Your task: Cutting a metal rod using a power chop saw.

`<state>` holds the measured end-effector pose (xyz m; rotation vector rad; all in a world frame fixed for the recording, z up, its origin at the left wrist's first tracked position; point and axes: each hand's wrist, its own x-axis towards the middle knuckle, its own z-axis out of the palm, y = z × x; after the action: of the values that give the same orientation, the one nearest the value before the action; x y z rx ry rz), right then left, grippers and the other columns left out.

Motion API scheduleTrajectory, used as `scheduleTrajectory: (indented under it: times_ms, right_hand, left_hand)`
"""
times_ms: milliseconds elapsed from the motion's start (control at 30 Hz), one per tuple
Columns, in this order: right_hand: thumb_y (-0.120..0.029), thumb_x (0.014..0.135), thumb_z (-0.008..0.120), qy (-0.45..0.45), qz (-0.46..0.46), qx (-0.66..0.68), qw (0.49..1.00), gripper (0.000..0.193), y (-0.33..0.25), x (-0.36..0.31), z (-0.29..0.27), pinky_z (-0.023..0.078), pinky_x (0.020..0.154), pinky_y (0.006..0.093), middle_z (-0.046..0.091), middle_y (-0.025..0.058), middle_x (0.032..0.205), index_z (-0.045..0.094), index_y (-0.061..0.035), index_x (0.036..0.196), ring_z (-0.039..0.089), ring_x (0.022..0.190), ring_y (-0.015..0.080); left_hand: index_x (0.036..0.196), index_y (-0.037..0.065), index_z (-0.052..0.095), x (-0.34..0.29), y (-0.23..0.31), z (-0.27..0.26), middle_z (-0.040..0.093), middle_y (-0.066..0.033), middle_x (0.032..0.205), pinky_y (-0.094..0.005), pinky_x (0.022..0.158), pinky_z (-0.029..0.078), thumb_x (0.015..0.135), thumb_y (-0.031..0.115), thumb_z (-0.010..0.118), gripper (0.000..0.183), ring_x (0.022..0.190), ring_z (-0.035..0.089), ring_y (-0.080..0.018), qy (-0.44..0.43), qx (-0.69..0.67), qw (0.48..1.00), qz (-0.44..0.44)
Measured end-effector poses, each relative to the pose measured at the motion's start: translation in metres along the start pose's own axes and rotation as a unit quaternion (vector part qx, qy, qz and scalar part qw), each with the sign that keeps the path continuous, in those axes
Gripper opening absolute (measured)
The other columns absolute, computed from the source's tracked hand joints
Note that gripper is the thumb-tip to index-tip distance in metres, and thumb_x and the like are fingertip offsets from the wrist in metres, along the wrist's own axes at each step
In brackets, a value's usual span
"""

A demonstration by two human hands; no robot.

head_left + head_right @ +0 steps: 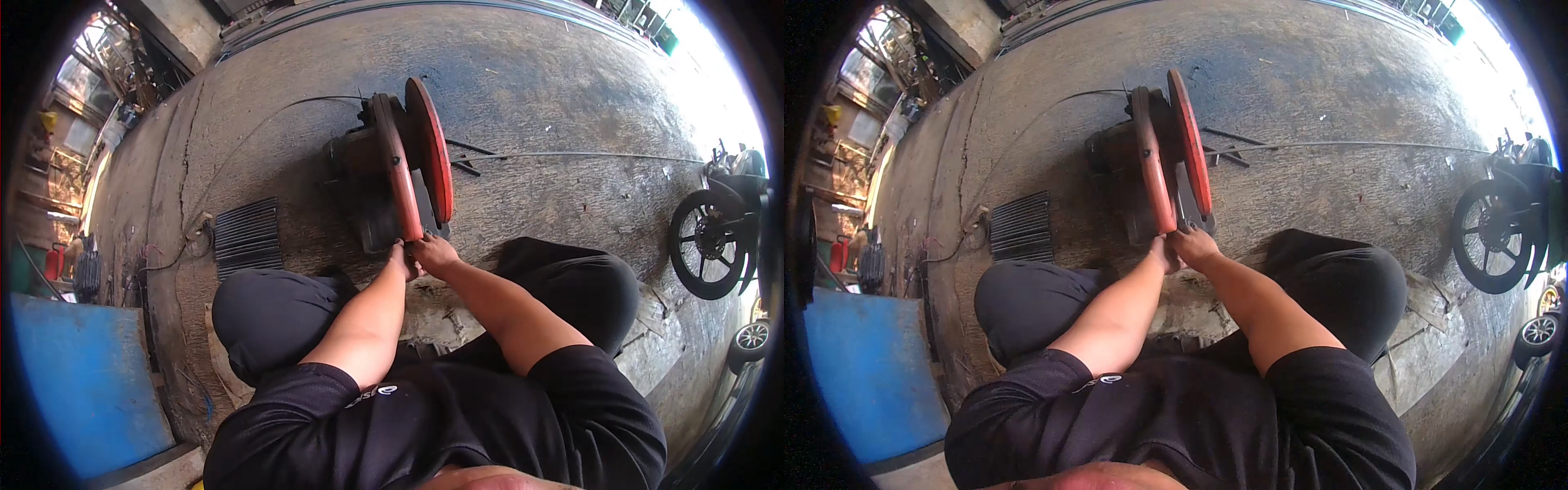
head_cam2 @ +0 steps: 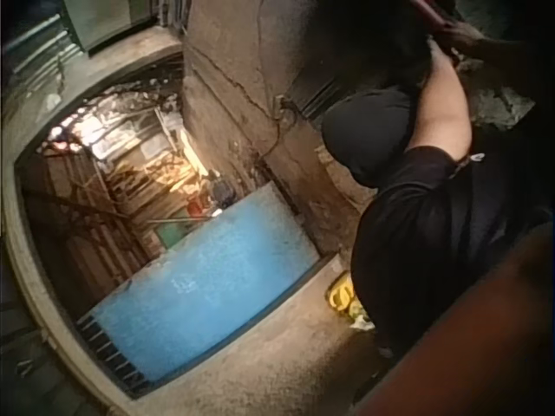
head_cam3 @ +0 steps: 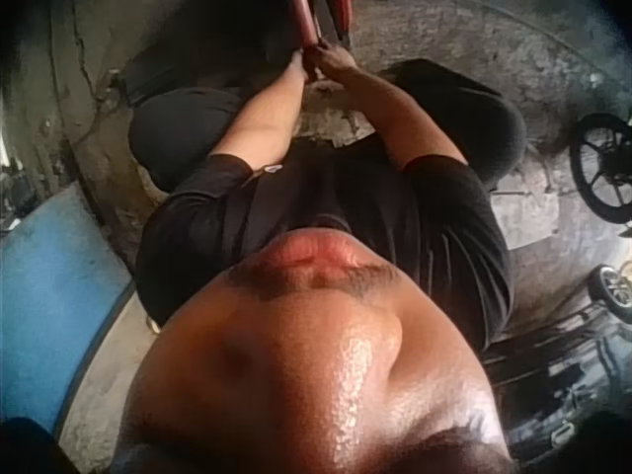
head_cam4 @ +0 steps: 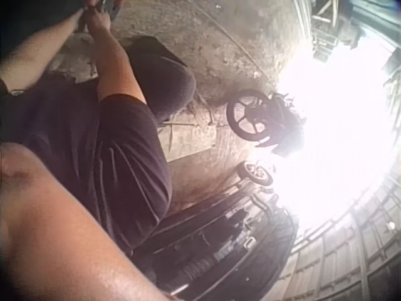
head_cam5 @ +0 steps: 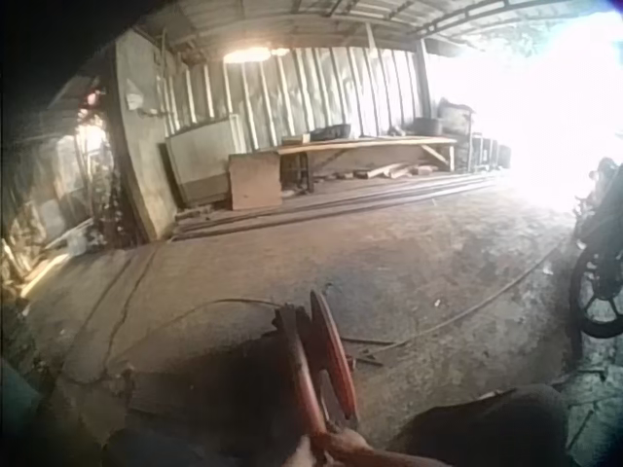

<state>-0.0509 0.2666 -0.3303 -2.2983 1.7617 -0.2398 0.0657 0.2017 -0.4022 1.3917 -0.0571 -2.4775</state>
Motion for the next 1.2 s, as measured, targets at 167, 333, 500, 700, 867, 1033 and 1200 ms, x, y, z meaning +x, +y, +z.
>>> scheduleTrajectory:
  times_ms: [167,333,500,700,867,1033,1200]
  right_hand:
    - [-0.024,0.079,0.059,0.059,-0.001,-0.065,0.996,0.021,-0.001,-0.009,-0.001,0.043,0.086,0.0367,0.063,0.0020,0.101,0.066,-0.0195,0.098,0.054,0.105,0.0231]
    - [-0.030,0.079,0.063,-0.022,0.112,-0.108,0.988,0.027,0.014,-0.018,-0.004,0.044,0.087,0.0383,0.067,0.0069,0.098,0.067,-0.0173,0.102,0.056,0.107,0.0256]
    - [-0.059,0.076,0.066,-0.130,0.273,0.213,0.929,0.057,0.018,-0.011,-0.018,0.048,0.089,0.0432,0.065,0.0187,0.111,0.069,-0.0106,0.106,0.061,0.104,0.0356]
    - [-0.065,0.075,0.063,-0.090,0.319,0.273,0.903,0.067,-0.001,0.000,-0.038,0.048,0.085,0.0430,0.066,0.0237,0.101,0.067,-0.0070,0.107,0.062,0.102,0.0363]
    - [-0.059,0.079,0.060,-0.072,0.302,0.272,0.911,0.060,0.001,0.006,-0.034,0.048,0.085,0.0444,0.066,0.0247,0.100,0.066,-0.0057,0.106,0.061,0.102,0.0378]
    - [-0.048,0.083,0.059,-0.038,0.289,0.222,0.931,0.051,0.010,0.012,-0.016,0.051,0.079,0.0449,0.066,0.0248,0.098,0.065,-0.0035,0.105,0.065,0.092,0.0368]
    - [-0.042,0.085,0.059,-0.154,0.141,0.288,0.935,0.043,0.031,0.022,-0.014,0.055,0.062,0.0422,0.067,0.0169,0.085,0.064,-0.0054,0.109,0.068,0.072,0.0267]
  left_hand:
    - [0.111,0.014,0.060,0.011,-0.005,0.003,0.063,-0.0077,0.113,-0.0503,0.093,0.045,0.092,0.051,0.035,0.048,0.107,0.060,-0.0277,0.116,-0.100,0.988,-0.001]
    - [0.106,0.013,0.055,0.023,-0.015,-0.008,0.059,-0.0080,0.089,-0.0384,0.061,0.051,0.088,0.063,0.042,0.055,0.071,0.058,-0.0236,0.243,-0.187,0.948,0.085]
    - [0.103,0.014,0.060,-0.004,-0.011,-0.014,0.062,-0.0062,0.085,-0.0402,0.066,0.052,0.089,0.055,0.052,0.044,0.069,0.061,-0.0231,0.173,0.008,0.976,0.135]
    - [0.102,0.017,0.061,-0.035,-0.010,-0.006,0.062,-0.0009,0.098,-0.0392,0.080,0.042,0.093,0.059,0.042,0.047,0.091,0.055,-0.0218,0.077,0.134,0.977,0.146]
    - [0.103,0.016,0.060,-0.038,-0.007,-0.007,0.062,-0.0005,0.095,-0.0389,0.078,0.042,0.093,0.057,0.044,0.045,0.092,0.054,-0.0197,0.041,0.133,0.981,0.137]
    - [0.109,0.016,0.060,0.007,-0.007,-0.011,0.061,-0.0007,0.092,-0.0385,0.069,0.045,0.093,0.051,0.048,0.041,0.087,0.055,-0.0180,0.106,0.242,0.958,0.107]
    - [0.117,-0.001,0.058,0.044,-0.009,-0.036,0.063,-0.0191,0.112,-0.0441,0.081,0.048,0.086,0.060,0.053,0.069,0.098,0.061,-0.0323,0.222,0.609,0.741,0.175]
